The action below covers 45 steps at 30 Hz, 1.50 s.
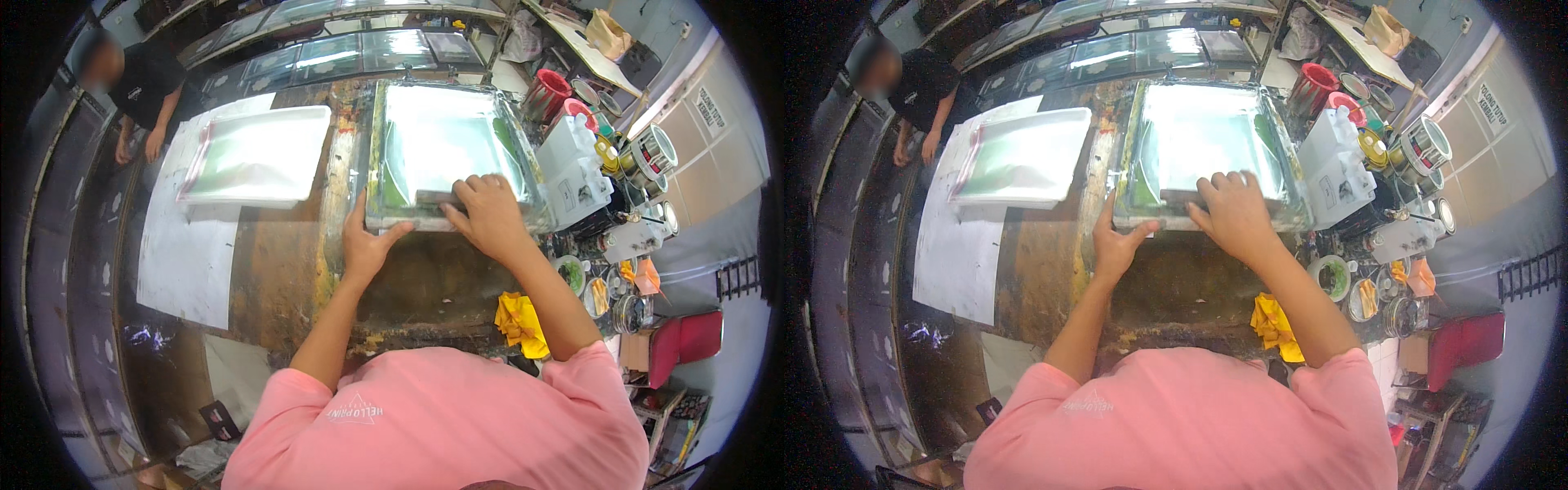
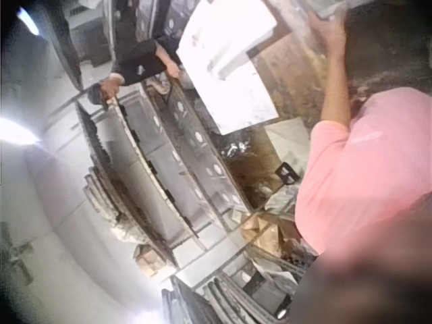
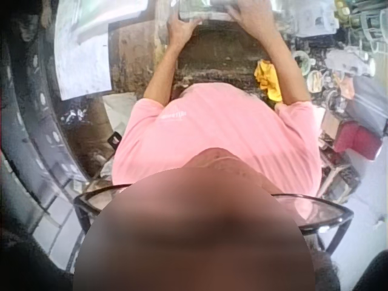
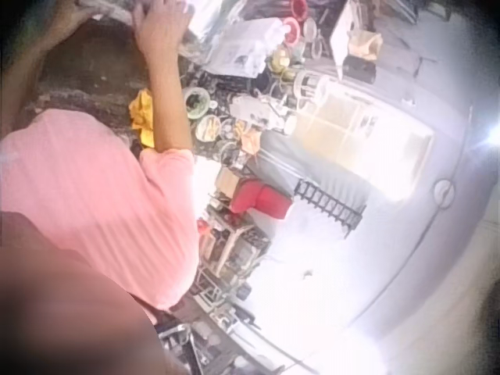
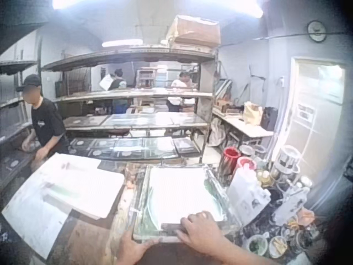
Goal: The person repeatedly pulls a squeegee across a screen-printing frame to transfer green ink onto a white flower-shaped stencil. The person dips the squeegee into a tray of green ink between strokes and maintains consistent pressure across the screen.
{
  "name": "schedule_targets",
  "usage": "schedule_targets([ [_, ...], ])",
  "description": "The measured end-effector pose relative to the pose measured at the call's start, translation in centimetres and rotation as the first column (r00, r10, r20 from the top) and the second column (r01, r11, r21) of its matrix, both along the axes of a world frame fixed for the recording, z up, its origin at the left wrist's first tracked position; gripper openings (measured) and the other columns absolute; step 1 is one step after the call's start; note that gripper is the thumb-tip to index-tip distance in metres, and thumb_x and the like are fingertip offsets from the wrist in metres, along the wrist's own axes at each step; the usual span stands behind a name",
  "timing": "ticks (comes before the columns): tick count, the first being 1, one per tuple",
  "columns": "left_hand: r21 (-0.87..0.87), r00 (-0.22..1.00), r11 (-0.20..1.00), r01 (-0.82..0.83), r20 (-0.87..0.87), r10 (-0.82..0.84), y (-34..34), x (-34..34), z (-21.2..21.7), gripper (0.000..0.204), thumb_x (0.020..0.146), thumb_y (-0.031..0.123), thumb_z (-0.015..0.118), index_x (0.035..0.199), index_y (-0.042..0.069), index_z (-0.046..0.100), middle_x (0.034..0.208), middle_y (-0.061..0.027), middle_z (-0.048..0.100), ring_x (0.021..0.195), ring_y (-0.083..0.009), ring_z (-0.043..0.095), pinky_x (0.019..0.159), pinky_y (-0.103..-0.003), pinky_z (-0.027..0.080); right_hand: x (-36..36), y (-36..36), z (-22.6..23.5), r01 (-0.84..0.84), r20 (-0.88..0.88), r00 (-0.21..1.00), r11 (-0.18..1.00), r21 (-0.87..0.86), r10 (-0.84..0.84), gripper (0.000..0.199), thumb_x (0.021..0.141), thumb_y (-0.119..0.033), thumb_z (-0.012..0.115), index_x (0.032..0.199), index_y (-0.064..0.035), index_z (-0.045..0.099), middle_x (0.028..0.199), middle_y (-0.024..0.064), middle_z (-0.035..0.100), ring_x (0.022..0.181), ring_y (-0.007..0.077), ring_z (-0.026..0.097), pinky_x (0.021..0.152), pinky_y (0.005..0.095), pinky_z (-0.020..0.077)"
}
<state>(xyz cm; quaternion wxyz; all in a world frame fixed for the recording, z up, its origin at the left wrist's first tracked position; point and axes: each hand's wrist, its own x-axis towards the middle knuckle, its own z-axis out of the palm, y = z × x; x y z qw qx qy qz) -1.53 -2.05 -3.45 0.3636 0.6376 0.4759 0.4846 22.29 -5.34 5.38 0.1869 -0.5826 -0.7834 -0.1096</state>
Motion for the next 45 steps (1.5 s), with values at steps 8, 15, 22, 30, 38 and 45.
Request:
schedule_targets([
  [8, 0.143, 0.989, 0.984, 0.106, -0.121, -0.089, 3.1, 0.7, 3.3, 0.12, 0.091, 0.059, 0.079, 0.167, -0.009, 0.017, 0.157, -0.032, 0.043, 0.147, -0.038, 0.043, 0.124, -0.053, 0.028, 1.2, 6.8, 8.4, 0.018, -0.003, 1.0, 0.919, 0.393, -0.018, 0.039, 0.093, -0.047, 0.071, 0.09, -0.0084, 0.072, 0.083, 0.0097, 0.069, 0.085, 0.0295, 0.068, 0.088, 0.0489, 0.0429],
  [15, 0.126, 0.403, 0.99, 0.057, -0.91, 0.093, -1.5, 0.4, -3.0, 0.121, 0.09, 0.09, 0.049, 0.169, 0.003, 0.025, 0.17, -0.0307, 0.03, 0.162, -0.046, 0.017, 0.123, -0.075, -0.006, 2.8, 11.9, 13.6, 0.053, -0.038, 0.998, 0.922, 0.383, -0.042, 0.055, 0.102, -0.056, 0.06, 0.094, -0.0043, 0.074, 0.081, 0.0155, 0.071, 0.082, 0.0361, 0.069, 0.083, 0.0484, 0.0422],
  [22, 0.037, 0.507, 0.999, 0.025, -0.862, 0.019, 1.7, 2.2, -1.1, 0.113, 0.092, 0.089, 0.047, 0.168, 0.007, 0.034, 0.172, -0.0294, 0.027, 0.163, -0.0465, 0.014, 0.12, -0.078, -0.009, 2.9, 13.1, 15.3, 0.076, -0.054, 0.997, 0.929, 0.362, -0.06, 0.061, 0.102, -0.062, 0.055, 0.095, -0.0049, 0.076, 0.085, 0.0167, 0.074, 0.085, 0.0372, 0.07, 0.083, 0.0498, 0.0429],
  [30, -0.039, 0.483, 0.999, -0.014, -0.875, -0.027, -1.4, 0.8, -2.2, 0.112, 0.096, 0.085, 0.042, 0.162, -0.005, 0.038, 0.171, -0.0308, 0.028, 0.164, -0.0434, 0.015, 0.122, -0.075, -0.011, 2.8, 12.9, 15.3, 0.082, -0.082, 0.995, 0.942, 0.327, -0.059, 0.065, 0.102, -0.063, 0.054, 0.092, -0.0023, 0.076, 0.082, 0.0179, 0.073, 0.085, 0.0383, 0.07, 0.088, 0.0499, 0.0447],
  [38, 0.175, 0.924, 0.985, -0.009, -0.374, 0.075, 4.4, 4.0, 3.6, 0.074, 0.096, 0.044, 0.077, 0.142, -0.012, 0.059, 0.134, -0.0318, 0.068, 0.122, -0.0407, 0.069, 0.106, -0.047, 0.051, 3.0, 13.4, 16.1, 0.059, -0.052, 0.998, 0.949, 0.309, -0.045, 0.07, 0.103, -0.066, 0.051, 0.092, -0.0017, 0.075, 0.086, 0.019, 0.074, 0.089, 0.0389, 0.07, 0.089, 0.0506, 0.0441],
  [45, 0.144, 0.943, 0.964, -0.222, -0.222, 0.25, 6.2, -2.7, 5.4, 0.053, 0.09, 0.009, 0.074, 0.14, -0.004, 0.064, 0.112, -0.0254, 0.076, 0.082, -0.0256, 0.075, 0.079, -0.038, 0.059, 2.8, 12.5, 15.2, 0.066, -0.025, 0.998, 0.954, 0.292, -0.062, 0.072, 0.101, -0.069, 0.052, 0.088, -0.0032, 0.078, 0.083, 0.0171, 0.075, 0.084, 0.0362, 0.073, 0.085, 0.0525, 0.0444],
])
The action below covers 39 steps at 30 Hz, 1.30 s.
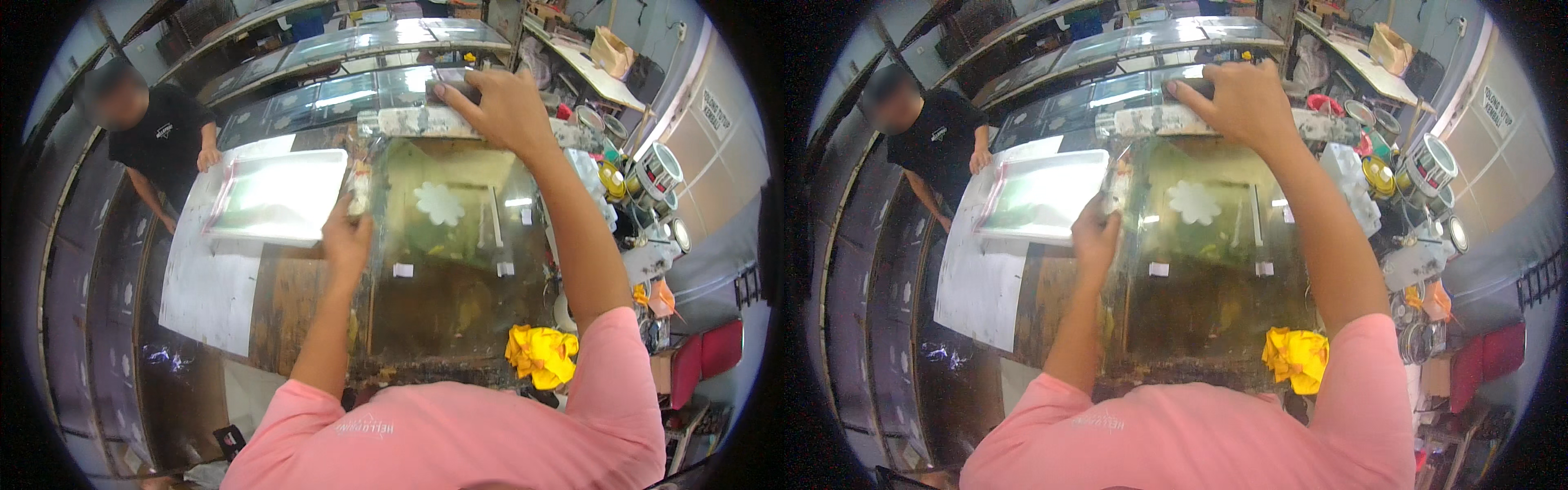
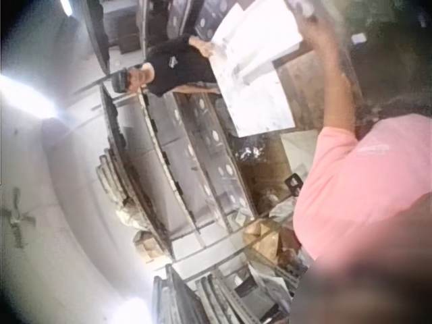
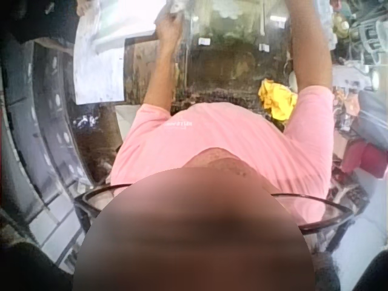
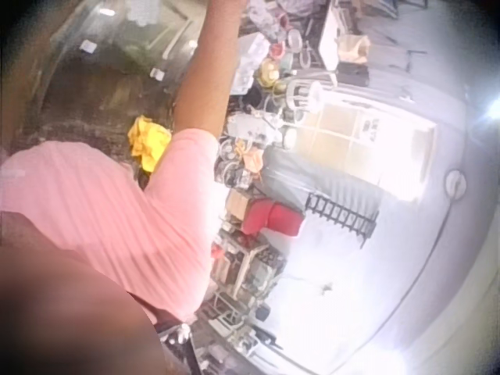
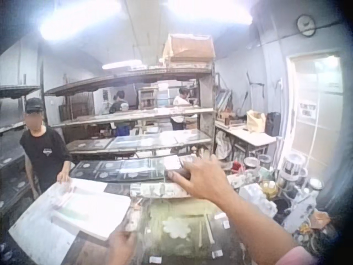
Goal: The person repeatedly pulls a squeegee across a screen-printing frame to transfer green ink onto a white flower-shaped stencil. The person dips the squeegee into a tray of green ink between strokes and maintains consistent pressure across the screen.
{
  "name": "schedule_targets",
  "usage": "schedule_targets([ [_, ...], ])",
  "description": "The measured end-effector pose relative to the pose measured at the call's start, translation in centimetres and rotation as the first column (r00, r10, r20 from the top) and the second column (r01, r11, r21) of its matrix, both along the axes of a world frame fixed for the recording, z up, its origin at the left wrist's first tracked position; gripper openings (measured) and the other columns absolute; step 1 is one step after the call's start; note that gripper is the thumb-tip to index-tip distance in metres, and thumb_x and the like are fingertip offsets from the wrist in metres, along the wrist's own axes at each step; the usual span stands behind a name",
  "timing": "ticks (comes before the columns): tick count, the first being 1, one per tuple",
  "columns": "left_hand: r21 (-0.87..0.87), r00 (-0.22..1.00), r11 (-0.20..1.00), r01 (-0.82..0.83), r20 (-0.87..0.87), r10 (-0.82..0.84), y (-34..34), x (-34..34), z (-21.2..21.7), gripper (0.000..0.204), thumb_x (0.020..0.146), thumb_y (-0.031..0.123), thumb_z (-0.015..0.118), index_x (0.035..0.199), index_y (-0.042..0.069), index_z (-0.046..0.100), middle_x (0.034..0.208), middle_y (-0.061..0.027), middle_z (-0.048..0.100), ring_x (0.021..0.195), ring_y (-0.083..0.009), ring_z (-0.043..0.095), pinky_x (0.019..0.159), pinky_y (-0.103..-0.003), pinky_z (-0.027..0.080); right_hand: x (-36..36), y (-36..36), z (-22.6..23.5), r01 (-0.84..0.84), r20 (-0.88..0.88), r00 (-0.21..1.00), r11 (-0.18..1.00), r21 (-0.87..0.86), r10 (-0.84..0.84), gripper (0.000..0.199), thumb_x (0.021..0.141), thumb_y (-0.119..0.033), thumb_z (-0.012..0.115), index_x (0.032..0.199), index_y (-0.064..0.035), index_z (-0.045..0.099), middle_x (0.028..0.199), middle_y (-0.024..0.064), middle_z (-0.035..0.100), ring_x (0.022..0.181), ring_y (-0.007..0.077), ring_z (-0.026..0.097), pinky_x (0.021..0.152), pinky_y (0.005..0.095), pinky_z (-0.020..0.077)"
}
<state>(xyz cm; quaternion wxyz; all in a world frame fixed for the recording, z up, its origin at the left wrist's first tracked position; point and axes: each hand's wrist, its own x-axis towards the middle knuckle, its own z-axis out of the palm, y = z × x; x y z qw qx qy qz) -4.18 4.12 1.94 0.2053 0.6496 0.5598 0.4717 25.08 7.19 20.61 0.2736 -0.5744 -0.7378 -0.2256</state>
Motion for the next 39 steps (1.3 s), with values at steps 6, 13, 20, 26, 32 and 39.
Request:
schedule_targets([
  [6, -0.008, 0.983, 0.988, -0.154, 0.096, 0.154, 3.1, -12.7, -1.0, 0.059, 0.083, 0.006, 0.077, 0.14, -0.003, 0.065, 0.116, -0.0186, 0.077, 0.087, -0.0227, 0.073, 0.083, -0.036, 0.057, -0.2, 0.1, 0.5, -0.005, -0.059, 0.998, 0.999, 0.034, 0.007, 0.074, 0.1, -0.069, 0.053, 0.082, -0.0015, 0.076, 0.078, 0.0168, 0.073, 0.083, 0.0355, 0.072, 0.09, 0.0519, 0.0443],
  [13, 0.166, 0.88, 0.904, -0.394, -0.216, 0.423, 8.3, -30.2, -4.3, 0.061, 0.083, 0.006, 0.074, 0.142, -0.005, 0.063, 0.14, -0.0242, 0.068, 0.131, -0.0363, 0.065, 0.11, -0.042, 0.05, 0.0, 0.7, 0.4, 0.002, -0.089, 0.996, 0.994, 0.105, 0.007, 0.073, 0.098, -0.072, 0.054, 0.083, -0.0033, 0.076, 0.079, 0.0172, 0.074, 0.082, 0.0346, 0.071, 0.087, 0.0511, 0.0436],
  [20, 0.282, 0.467, 0.594, -0.753, -0.406, 0.785, 7.7, -29.9, -4.8, 0.071, 0.093, 0.026, 0.077, 0.156, 0.005, 0.052, 0.157, -0.0305, 0.05, 0.145, -0.0436, 0.049, 0.12, -0.051, 0.04, 0.0, 0.4, 0.0, 0.058, -0.032, 0.998, 0.997, 0.059, -0.056, 0.073, 0.099, -0.073, 0.053, 0.092, -0.0046, 0.077, 0.081, 0.0164, 0.073, 0.084, 0.0347, 0.071, 0.087, 0.0476, 0.0455],
  [26, 0.028, 0.918, 0.991, 0.133, -0.379, -0.112, -4.5, -10.4, -4.3, 0.037, 0.104, 0.022, 0.067, 0.134, 0.001, 0.07, 0.145, -0.021, 0.065, 0.144, -0.0391, 0.054, 0.119, -0.052, 0.041, -0.4, 0.1, 0.7, 0.028, -0.046, 0.998, 0.998, -0.051, -0.031, 0.072, 0.099, -0.073, 0.052, 0.1, -0.0063, 0.08, 0.087, 0.0172, 0.076, 0.087, 0.0386, 0.072, 0.089, 0.0517, 0.0484],
  [32, 0.311, 0.867, 0.886, 0.343, -0.467, -0.172, -2.8, -6.7, -3.1, 0.03, 0.102, 0.018, 0.07, 0.129, 0.004, 0.074, 0.139, -0.0126, 0.071, 0.138, -0.0361, 0.06, 0.122, -0.055, 0.04, -0.3, 0.5, 1.2, 0.039, -0.031, 0.999, 0.998, -0.046, -0.041, 0.071, 0.1, -0.071, 0.052, 0.104, -0.0055, 0.08, 0.088, 0.0221, 0.075, 0.087, 0.0423, 0.072, 0.09, 0.0514, 0.0512],
  [39, 0.186, 0.624, 0.978, 0.097, -0.777, 0.086, 5.2, -14.6, -3.8, 0.048, 0.111, 0.037, 0.053, 0.146, 0.007, 0.063, 0.156, -0.0127, 0.058, 0.153, -0.0353, 0.043, 0.129, -0.065, 0.014, -0.1, 1.6, 1.4, 0.005, -0.026, 1.0, 0.999, 0.04, -0.004, 0.066, 0.1, -0.066, 0.056, 0.103, -0.0042, 0.079, 0.08, 0.0223, 0.072, 0.08, 0.0439, 0.071, 0.079, 0.0516, 0.0531],
])
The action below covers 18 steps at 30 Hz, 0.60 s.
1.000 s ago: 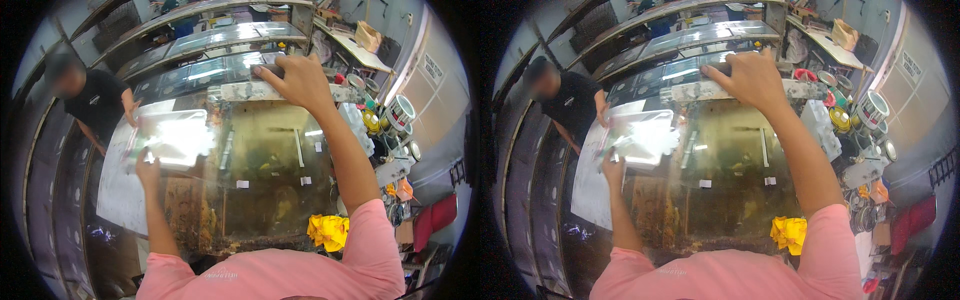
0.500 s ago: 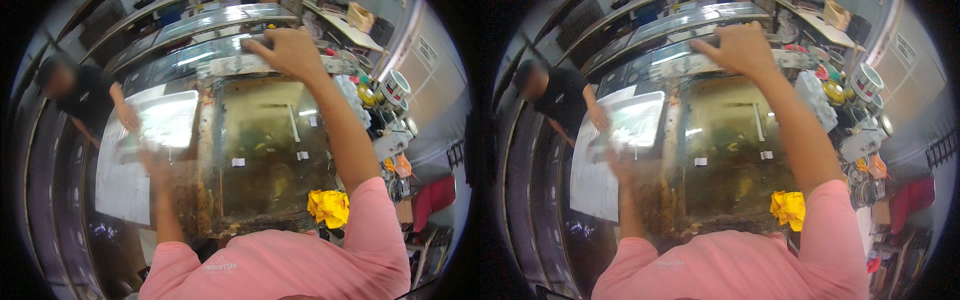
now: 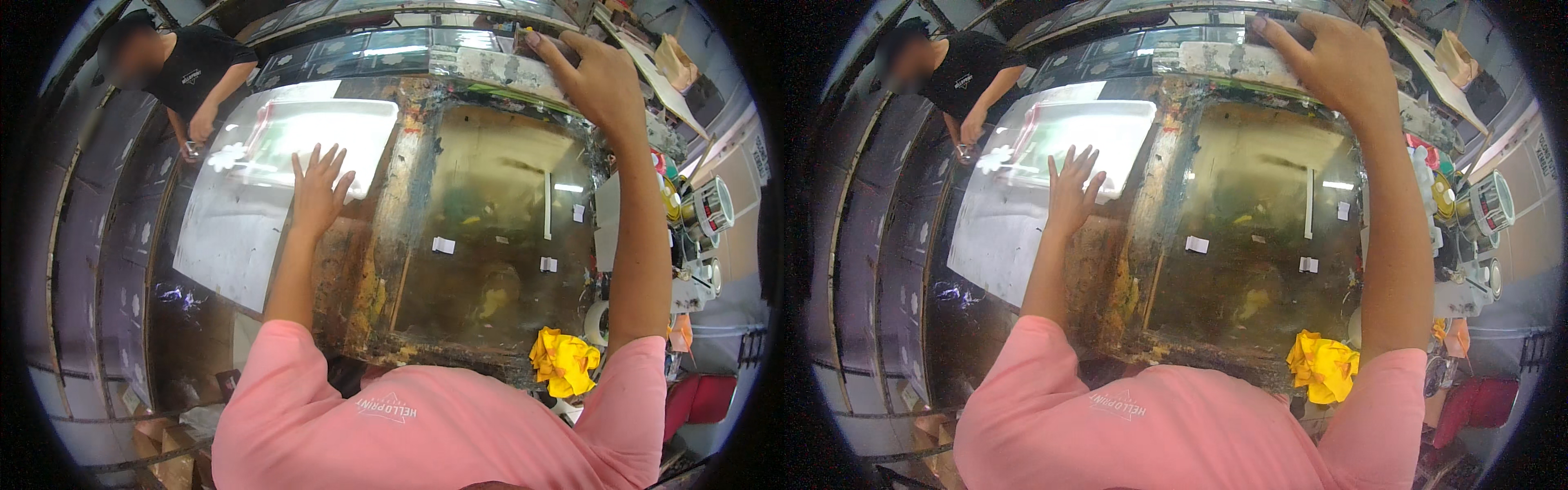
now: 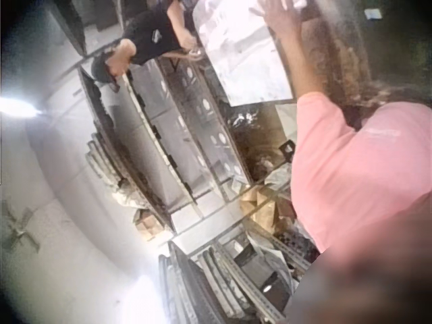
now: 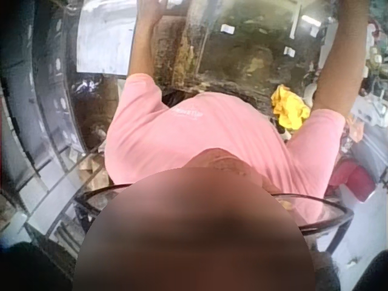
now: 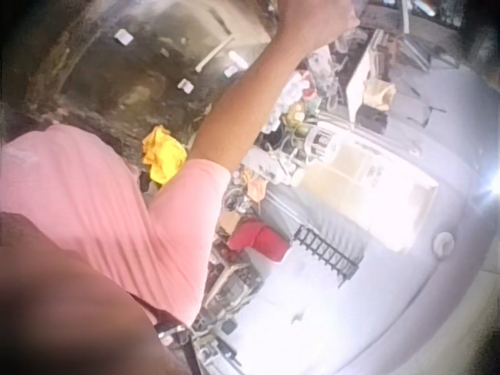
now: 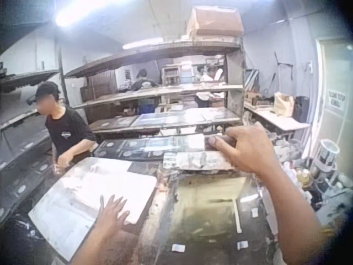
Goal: The person repeatedly pulls a squeegee across a screen-printing frame to transfer green ink onto a white flower-shaped stencil. The person dips the squeegee into a tray of green ink between strokes and maintains consistent pressure across the screen.
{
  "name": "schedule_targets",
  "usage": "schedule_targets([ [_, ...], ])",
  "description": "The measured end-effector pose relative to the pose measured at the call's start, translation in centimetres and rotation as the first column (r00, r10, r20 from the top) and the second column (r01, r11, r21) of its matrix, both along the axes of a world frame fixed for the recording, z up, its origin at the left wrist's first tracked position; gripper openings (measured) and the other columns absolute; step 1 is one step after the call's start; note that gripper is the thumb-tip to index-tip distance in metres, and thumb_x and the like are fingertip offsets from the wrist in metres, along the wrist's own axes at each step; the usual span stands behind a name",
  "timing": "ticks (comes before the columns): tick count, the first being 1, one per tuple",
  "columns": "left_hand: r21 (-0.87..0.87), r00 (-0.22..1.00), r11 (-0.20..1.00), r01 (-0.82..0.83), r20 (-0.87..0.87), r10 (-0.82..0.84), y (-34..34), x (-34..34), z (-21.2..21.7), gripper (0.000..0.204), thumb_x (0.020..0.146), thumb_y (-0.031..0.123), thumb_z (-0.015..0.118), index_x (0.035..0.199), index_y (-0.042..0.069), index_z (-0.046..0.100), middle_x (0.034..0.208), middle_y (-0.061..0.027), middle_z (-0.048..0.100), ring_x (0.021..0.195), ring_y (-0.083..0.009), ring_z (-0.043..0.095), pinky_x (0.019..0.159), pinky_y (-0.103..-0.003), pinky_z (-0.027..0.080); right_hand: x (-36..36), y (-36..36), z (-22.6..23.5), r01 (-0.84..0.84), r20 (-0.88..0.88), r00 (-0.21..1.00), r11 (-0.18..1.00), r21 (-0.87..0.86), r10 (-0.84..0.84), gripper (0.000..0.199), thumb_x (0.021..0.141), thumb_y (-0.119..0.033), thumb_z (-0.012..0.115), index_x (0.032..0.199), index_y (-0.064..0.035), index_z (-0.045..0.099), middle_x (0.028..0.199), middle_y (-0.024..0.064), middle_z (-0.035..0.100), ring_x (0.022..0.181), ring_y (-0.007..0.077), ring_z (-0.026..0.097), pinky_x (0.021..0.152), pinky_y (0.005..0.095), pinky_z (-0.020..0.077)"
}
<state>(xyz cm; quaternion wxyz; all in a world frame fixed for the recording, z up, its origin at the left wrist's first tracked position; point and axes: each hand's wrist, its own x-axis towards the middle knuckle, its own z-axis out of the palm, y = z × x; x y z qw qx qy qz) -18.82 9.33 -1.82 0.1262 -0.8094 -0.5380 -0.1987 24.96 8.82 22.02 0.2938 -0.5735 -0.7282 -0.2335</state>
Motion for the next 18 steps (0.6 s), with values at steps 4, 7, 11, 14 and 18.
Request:
schedule_targets([
  [4, -0.187, 0.97, 0.959, -0.214, -0.159, 0.185, 1.4, -0.8, -4.5, 0.063, 0.113, 0.05, 0.036, 0.16, 0.01, 0.048, 0.167, -0.0151, 0.044, 0.159, -0.039, 0.033, 0.127, -0.072, 0.005, 0.0, -0.2, -0.1, -0.031, -0.113, 0.993, 0.999, -0.043, 0.026, 0.064, 0.101, -0.064, 0.055, 0.105, -0.0043, 0.079, 0.082, 0.0218, 0.073, 0.081, 0.0437, 0.071, 0.08, 0.0516, 0.053],
  [7, -0.22, 0.976, 0.952, -0.213, -0.007, 0.217, 2.0, -1.2, -5.2, 0.058, 0.115, 0.045, 0.034, 0.157, 0.009, 0.052, 0.16, -0.017, 0.053, 0.155, -0.0392, 0.039, 0.127, -0.07, 0.006, -0.1, -0.7, 0.1, -0.019, -0.067, 0.998, 0.999, -0.048, 0.015, 0.064, 0.101, -0.064, 0.056, 0.104, -0.004, 0.078, 0.082, 0.0216, 0.074, 0.081, 0.0431, 0.072, 0.08, 0.0516, 0.0533],
  [11, -0.218, 0.978, 0.971, -0.103, 0.156, 0.138, 3.2, -1.9, 0.0, 0.056, 0.117, 0.041, 0.03, 0.144, 0.007, 0.065, 0.145, -0.0177, 0.065, 0.147, -0.0396, 0.05, 0.128, -0.067, 0.01, -0.5, -1.2, 0.4, 0.023, -0.052, 0.998, 0.999, -0.038, -0.025, 0.066, 0.099, -0.065, 0.057, 0.09, -0.0026, 0.076, 0.081, 0.0211, 0.074, 0.084, 0.0419, 0.071, 0.083, 0.0512, 0.0507],
  [14, -0.244, 0.994, 0.969, 0.027, 0.111, 0.0, 2.0, 1.6, 3.2, 0.057, 0.116, 0.042, 0.032, 0.129, 0.006, 0.074, 0.136, -0.0194, 0.07, 0.139, -0.0416, 0.057, 0.127, -0.065, 0.018, -0.7, -1.6, 0.1, 0.031, -0.048, 0.998, 0.999, -0.014, -0.031, 0.069, 0.098, -0.068, 0.055, 0.085, -0.0034, 0.078, 0.081, 0.02, 0.074, 0.085, 0.0403, 0.071, 0.084, 0.0502, 0.0493],
  [18, -0.517, 0.995, 0.851, 0.094, 0.067, -0.069, -2.0, 12.0, 2.6, 0.058, 0.115, 0.048, 0.035, 0.134, 0.007, 0.071, 0.138, -0.02, 0.069, 0.137, -0.0398, 0.059, 0.125, -0.065, 0.025, -0.7, -1.9, -0.4, 0.039, -0.029, 0.999, 0.999, -0.037, -0.04, 0.071, 0.099, -0.069, 0.053, 0.088, -0.004, 0.08, 0.083, 0.0208, 0.075, 0.087, 0.0394, 0.073, 0.085, 0.0508, 0.0505],
])
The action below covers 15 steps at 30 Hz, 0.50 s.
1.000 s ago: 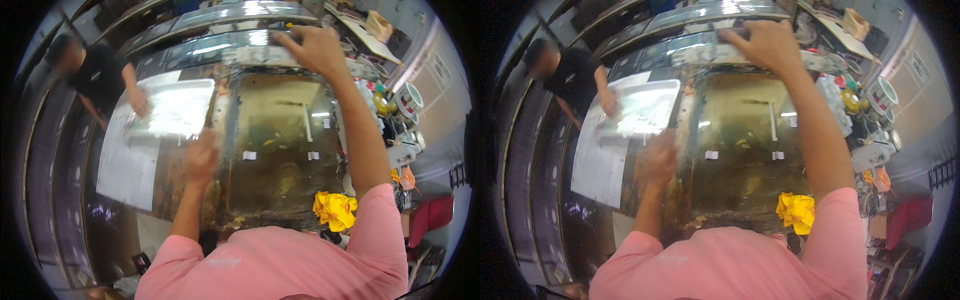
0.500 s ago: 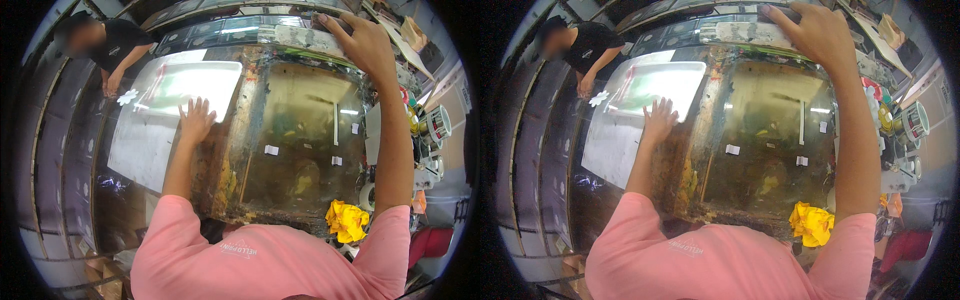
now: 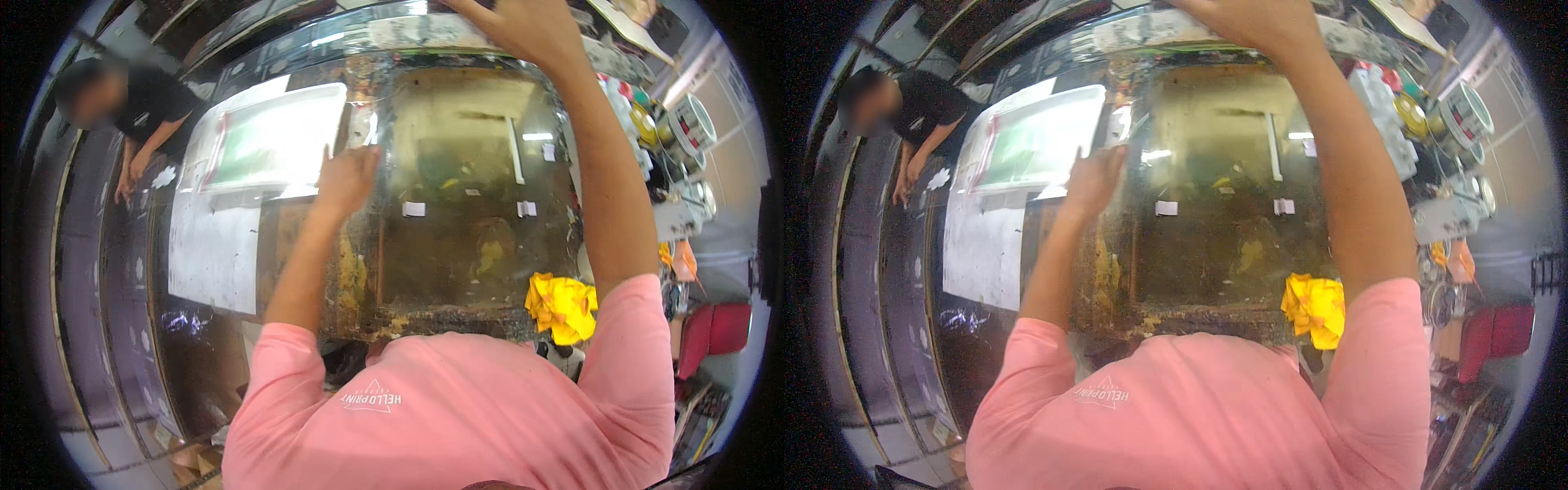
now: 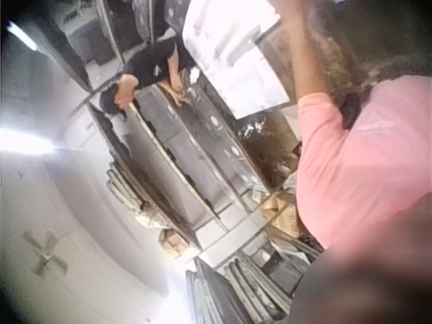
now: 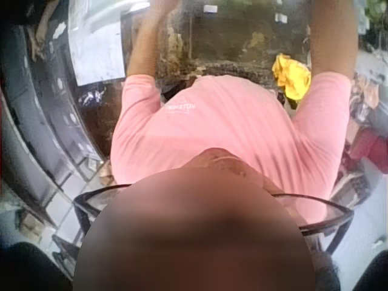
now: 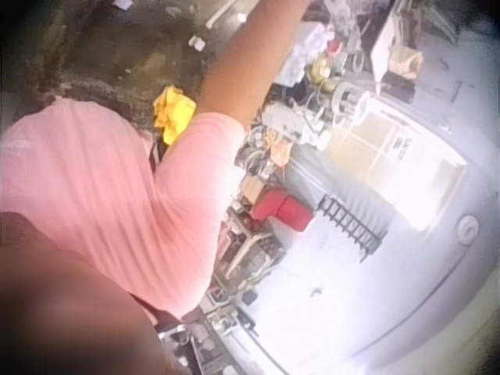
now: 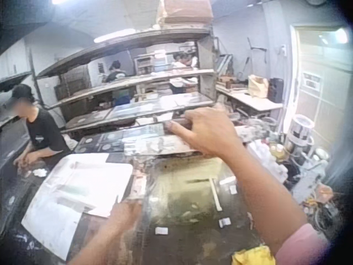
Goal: The person repeatedly pulls a squeegee across a screen-printing frame to transfer green ink onto a white flower-shaped stencil. The person dips the squeegee into a tray of green ink between strokes and maintains consistent pressure across the screen.
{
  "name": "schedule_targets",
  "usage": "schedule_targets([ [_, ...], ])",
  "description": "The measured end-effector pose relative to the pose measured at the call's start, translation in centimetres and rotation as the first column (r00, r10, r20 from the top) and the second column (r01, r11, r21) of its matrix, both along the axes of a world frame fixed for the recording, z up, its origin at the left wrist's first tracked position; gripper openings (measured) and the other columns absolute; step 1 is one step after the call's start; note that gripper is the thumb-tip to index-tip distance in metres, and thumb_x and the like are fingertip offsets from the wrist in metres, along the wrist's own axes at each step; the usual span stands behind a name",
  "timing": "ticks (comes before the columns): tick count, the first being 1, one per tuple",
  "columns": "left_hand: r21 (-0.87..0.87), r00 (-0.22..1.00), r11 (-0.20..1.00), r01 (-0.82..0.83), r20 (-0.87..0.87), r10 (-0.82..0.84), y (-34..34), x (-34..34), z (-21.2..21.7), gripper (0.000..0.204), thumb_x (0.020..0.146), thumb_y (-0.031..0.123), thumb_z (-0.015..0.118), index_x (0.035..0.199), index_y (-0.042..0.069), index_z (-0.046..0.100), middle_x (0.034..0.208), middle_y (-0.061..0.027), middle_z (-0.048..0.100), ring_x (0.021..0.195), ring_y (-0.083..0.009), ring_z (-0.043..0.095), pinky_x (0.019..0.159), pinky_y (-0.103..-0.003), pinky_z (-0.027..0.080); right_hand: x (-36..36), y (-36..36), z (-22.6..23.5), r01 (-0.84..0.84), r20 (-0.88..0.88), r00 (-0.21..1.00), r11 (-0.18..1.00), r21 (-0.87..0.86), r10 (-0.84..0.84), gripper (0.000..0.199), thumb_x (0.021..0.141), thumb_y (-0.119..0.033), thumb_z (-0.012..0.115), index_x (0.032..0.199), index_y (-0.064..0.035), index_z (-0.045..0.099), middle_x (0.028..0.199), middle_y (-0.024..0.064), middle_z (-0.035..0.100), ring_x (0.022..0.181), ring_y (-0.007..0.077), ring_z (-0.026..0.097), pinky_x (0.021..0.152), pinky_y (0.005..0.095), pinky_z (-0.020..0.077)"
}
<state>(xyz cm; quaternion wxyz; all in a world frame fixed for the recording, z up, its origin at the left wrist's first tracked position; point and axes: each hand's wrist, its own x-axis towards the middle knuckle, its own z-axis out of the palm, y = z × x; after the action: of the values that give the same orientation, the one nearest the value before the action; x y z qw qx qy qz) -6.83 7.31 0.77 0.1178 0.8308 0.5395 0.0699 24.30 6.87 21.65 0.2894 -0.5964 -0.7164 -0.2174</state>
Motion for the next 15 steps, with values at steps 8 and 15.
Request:
schedule_targets([
  [8, 0.154, 0.949, 0.937, 0.314, -0.005, -0.317, -7.1, 16.0, -8.4, 0.113, 0.088, 0.094, 0.044, 0.166, 0.013, 0.039, 0.172, -0.0319, 0.025, 0.16, -0.0527, 0.02, 0.127, -0.071, 0.004, 0.4, -0.1, -0.3, -0.074, -0.022, 0.997, 0.997, 0.025, 0.075, 0.077, 0.099, -0.07, 0.051, 0.086, 0.0002, 0.079, 0.085, 0.0237, 0.075, 0.088, 0.0411, 0.073, 0.086, 0.0514, 0.0537],
  [15, 0.16, 0.926, 0.92, 0.357, 0.069, -0.372, -8.0, 19.4, -9.7, 0.129, 0.077, 0.099, 0.05, 0.165, 0.006, 0.039, 0.172, -0.0337, 0.021, 0.161, -0.0534, 0.015, 0.125, -0.074, 0.001, 0.7, 0.7, -0.3, -0.047, -0.028, 0.999, 0.998, -0.034, 0.046, 0.079, 0.1, -0.071, 0.048, 0.082, -0.0011, 0.08, 0.083, 0.0232, 0.075, 0.086, 0.04, 0.072, 0.088, 0.0523, 0.0491],
])
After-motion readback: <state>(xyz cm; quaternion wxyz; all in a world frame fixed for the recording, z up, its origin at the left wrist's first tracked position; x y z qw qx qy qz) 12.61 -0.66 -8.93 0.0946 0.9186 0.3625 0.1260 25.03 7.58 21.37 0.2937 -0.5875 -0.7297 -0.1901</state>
